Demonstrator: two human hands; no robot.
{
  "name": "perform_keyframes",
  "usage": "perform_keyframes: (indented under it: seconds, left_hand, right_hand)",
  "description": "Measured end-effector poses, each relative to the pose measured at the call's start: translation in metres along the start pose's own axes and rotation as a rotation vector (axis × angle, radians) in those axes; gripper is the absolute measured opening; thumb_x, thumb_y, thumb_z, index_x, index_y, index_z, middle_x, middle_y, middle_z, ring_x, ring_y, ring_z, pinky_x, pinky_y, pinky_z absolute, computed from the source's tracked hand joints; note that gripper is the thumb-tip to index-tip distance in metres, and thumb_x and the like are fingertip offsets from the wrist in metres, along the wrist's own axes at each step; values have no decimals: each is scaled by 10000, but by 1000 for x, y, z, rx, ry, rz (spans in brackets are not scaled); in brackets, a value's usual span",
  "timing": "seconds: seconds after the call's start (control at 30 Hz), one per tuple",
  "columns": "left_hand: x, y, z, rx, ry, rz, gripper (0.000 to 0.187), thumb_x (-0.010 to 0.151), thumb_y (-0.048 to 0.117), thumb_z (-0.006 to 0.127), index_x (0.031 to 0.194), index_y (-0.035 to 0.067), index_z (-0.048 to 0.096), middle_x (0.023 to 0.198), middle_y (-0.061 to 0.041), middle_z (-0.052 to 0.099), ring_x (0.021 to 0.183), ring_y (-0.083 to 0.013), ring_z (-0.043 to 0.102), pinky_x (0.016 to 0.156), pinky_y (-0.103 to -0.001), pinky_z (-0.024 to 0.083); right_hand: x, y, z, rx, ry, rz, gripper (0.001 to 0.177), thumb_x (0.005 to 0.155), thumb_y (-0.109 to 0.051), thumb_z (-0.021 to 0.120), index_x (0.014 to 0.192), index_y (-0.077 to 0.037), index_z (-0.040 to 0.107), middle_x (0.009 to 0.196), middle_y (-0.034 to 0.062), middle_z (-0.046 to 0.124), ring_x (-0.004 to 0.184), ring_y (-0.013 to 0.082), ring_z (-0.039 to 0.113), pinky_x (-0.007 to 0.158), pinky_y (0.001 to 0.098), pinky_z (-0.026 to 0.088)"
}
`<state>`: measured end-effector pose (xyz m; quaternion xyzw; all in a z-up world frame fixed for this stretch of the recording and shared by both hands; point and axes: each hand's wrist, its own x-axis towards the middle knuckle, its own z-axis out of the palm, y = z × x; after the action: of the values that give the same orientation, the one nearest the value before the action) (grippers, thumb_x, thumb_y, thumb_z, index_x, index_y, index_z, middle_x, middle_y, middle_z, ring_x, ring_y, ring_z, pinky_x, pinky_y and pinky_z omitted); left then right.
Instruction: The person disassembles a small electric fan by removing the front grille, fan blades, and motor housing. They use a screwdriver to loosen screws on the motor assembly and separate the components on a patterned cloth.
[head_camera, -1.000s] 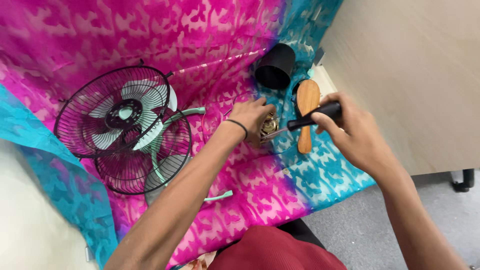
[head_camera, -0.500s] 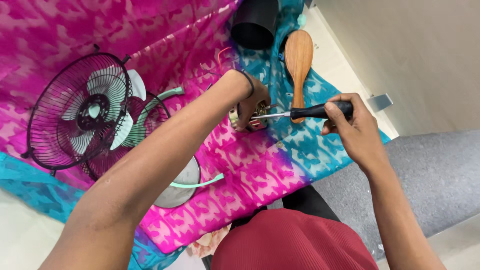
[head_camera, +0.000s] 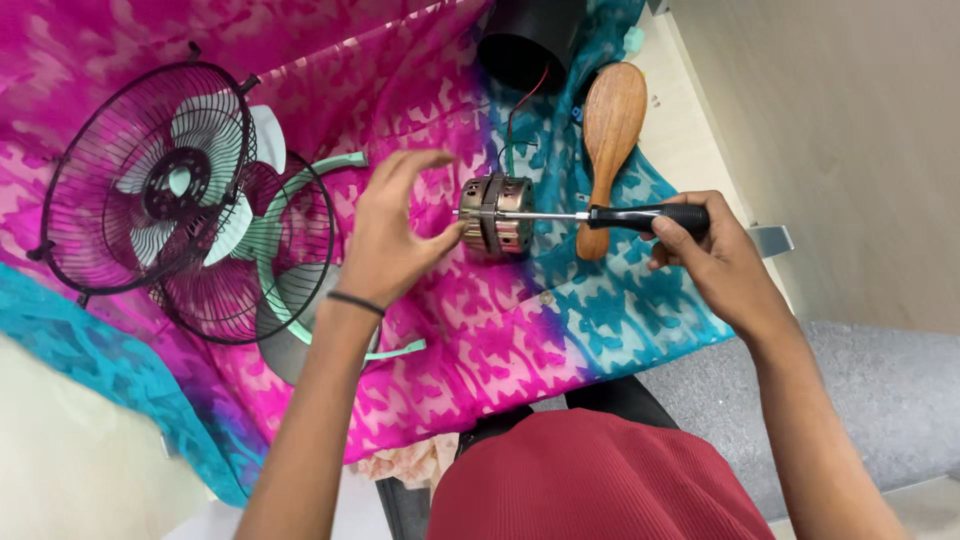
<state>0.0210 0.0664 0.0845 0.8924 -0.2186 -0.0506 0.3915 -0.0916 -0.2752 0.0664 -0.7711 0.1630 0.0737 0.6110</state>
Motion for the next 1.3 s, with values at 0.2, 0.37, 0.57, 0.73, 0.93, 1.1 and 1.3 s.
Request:
perform_keyframes:
  seconds: [0.2,0.37,0.57,0.73,0.93,1.1,1.3]
  left_hand:
    - [-37,3,71,-162,238,-156,1218,569,394,1011,1499,-39,353,1493,-281,425,1385,-436,396,1140,-512,331]
    - [-24,11,131,-120,396,-267,1100,683,413,989,1537,40,405,1471,-222,527,1392,-389,495,1188,-485,409]
    - [-17,12,146,-219,534,-396,1113,622,337,993,1474,-3,361,1239,-212,652,1129,-373,675,960,-433,553]
    - [-11,11,140,-263,502,-344,846,671,190,936,1372,50,482,1131,-145,745,1027,-305,769,901,-393,622]
    - [-8,11,133,-231,496,-275,832,670,169,937,1360,47,489,1138,-157,736,1041,-314,758,932,-395,607]
    - [-7,7,129,-247,454,-255,841,680,167,915,1380,29,469,1121,-149,735,1037,-310,762,976,-393,600]
    - [-8,6,131,-172,480,-203,830,691,176,938,1370,38,482,1133,-154,731,1042,-337,754,984,-409,592]
  right_hand:
    - [5,-26,-1,-274,-58,32,346,981,-254,684,1170,-12,524,862,110,682,791,170,712,709,313,541]
    - [-9,-26,0,-519,-76,-330,361,931,-163,740,1205,9,579,1046,152,661,946,223,700,793,341,577]
    - [-28,-20,6,-593,-83,-482,349,954,-118,713,1266,-19,592,1180,156,634,1002,271,695,789,380,577]
    - [-19,-22,3,-590,-154,-332,355,951,-167,707,1281,-72,617,1032,126,656,815,202,699,632,336,590]
    - [-10,-23,-5,-580,-297,-250,403,948,-268,676,1301,-76,654,912,73,694,627,158,663,533,323,520]
    - [-4,-10,-8,-397,-383,73,434,937,-356,642,1265,-76,691,609,-13,572,448,101,472,415,275,365]
    - [-8,11,-3,83,-550,558,594,982,-526,457,1048,-2,729,504,-63,300,347,55,238,304,250,188]
